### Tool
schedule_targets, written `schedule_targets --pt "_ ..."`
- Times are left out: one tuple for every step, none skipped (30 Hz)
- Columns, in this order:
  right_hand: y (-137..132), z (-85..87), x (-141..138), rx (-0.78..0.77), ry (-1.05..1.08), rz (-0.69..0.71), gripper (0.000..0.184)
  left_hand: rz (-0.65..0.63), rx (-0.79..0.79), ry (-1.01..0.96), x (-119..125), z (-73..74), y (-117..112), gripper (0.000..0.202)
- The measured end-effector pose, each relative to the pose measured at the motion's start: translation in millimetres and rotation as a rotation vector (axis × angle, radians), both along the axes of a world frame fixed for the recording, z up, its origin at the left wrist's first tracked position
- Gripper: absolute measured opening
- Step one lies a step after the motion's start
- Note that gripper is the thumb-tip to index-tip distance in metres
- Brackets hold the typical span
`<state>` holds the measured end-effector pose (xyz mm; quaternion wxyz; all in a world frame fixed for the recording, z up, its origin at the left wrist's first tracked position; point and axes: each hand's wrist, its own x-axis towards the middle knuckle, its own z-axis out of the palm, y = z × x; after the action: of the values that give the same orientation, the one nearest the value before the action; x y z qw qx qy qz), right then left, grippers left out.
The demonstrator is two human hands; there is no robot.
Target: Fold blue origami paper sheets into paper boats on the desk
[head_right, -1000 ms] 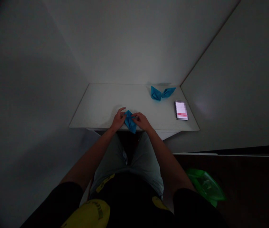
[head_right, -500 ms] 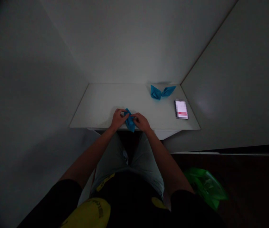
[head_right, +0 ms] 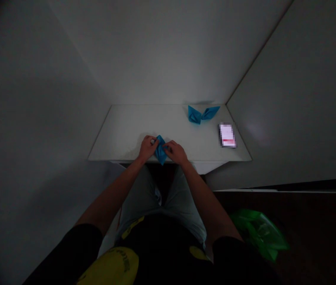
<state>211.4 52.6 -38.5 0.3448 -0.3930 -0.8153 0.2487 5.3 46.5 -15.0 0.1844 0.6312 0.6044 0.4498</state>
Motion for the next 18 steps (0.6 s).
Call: schedule_targets --pt "0.3 0.4 -0.3 0.000 -0.014 -0.002 0.025 0.005 -0.008 -0.011 0.2 1.4 0.5 0.010" --pt "0.7 0.7 -0.5 -0.002 -0.028 -0.003 0.026 0.007 -0.012 -0.022 0.8 3.7 1.1 0.009" --pt "1.1 0.9 -0.6 -0.006 -0.039 -0.006 0.027 0.003 -0.013 -0.033 1.7 6.9 1.7 0.008" --pt "1.4 1.0 -0.5 -0.012 -0.045 -0.009 0.027 -0.004 -0.011 -0.042 2.8 10.8 2.3 0.008" --pt "1.8 0.8 -0.3 -0.018 -0.045 -0.009 0.027 -0.009 -0.009 -0.050 3.9 15.3 3.0 0.009" --pt "2.3 0.3 -0.1 -0.024 -0.037 -0.009 0.028 -0.009 -0.010 -0.059 4.8 20.2 3.7 0.011" --pt "2.9 -0.5 0.2 -0.029 -0.024 -0.010 0.029 -0.005 -0.017 -0.068 5.5 25.1 4.3 0.013" --pt "3.5 -1.6 0.4 -0.034 -0.007 -0.011 0.030 0.002 -0.035 -0.081 5.7 29.9 4.9 0.015" --pt "4.4 -3.1 0.7 -0.039 0.014 -0.010 0.031 0.009 -0.062 -0.099 5.5 34.3 5.5 0.017" --pt "5.4 -4.6 0.9 -0.043 0.035 -0.006 0.031 0.011 -0.099 -0.121 4.9 38.2 6.1 0.019" --pt "6.5 -6.3 1.2 -0.045 0.057 -0.003 0.031 0.009 -0.141 -0.142 4.1 41.6 6.6 0.022" --pt "7.8 -7.9 1.6 -0.042 0.082 0.000 0.030 0.005 -0.184 -0.161 3.1 44.4 7.0 0.024" --pt "9.0 -9.4 2.1 -0.032 0.108 0.003 0.030 0.005 -0.216 -0.170 2.2 46.5 7.1 0.026" --pt "10.2 -10.7 2.6 -0.017 0.133 0.005 0.031 0.013 -0.233 -0.168 1.6 48.2 6.8 0.027" --pt "11.3 -11.7 3.1 0.003 0.157 0.005 0.031 0.027 -0.235 -0.157 1.4 49.4 5.9 0.027" --pt "12.3 -12.6 3.6 0.023 0.176 0.003 0.031 0.042 -0.227 -0.143 1.8 50.0 4.4 0.025" --pt "13.2 -13.3 4.0 0.039 0.190 -0.003 0.031 0.052 -0.212 -0.127 2.8 50.1 1.9 0.023" --pt "13.8 -13.9 4.3 0.050 0.198 -0.013 0.032 0.053 -0.194 -0.110 4.2 49.6 -1.3 0.020"
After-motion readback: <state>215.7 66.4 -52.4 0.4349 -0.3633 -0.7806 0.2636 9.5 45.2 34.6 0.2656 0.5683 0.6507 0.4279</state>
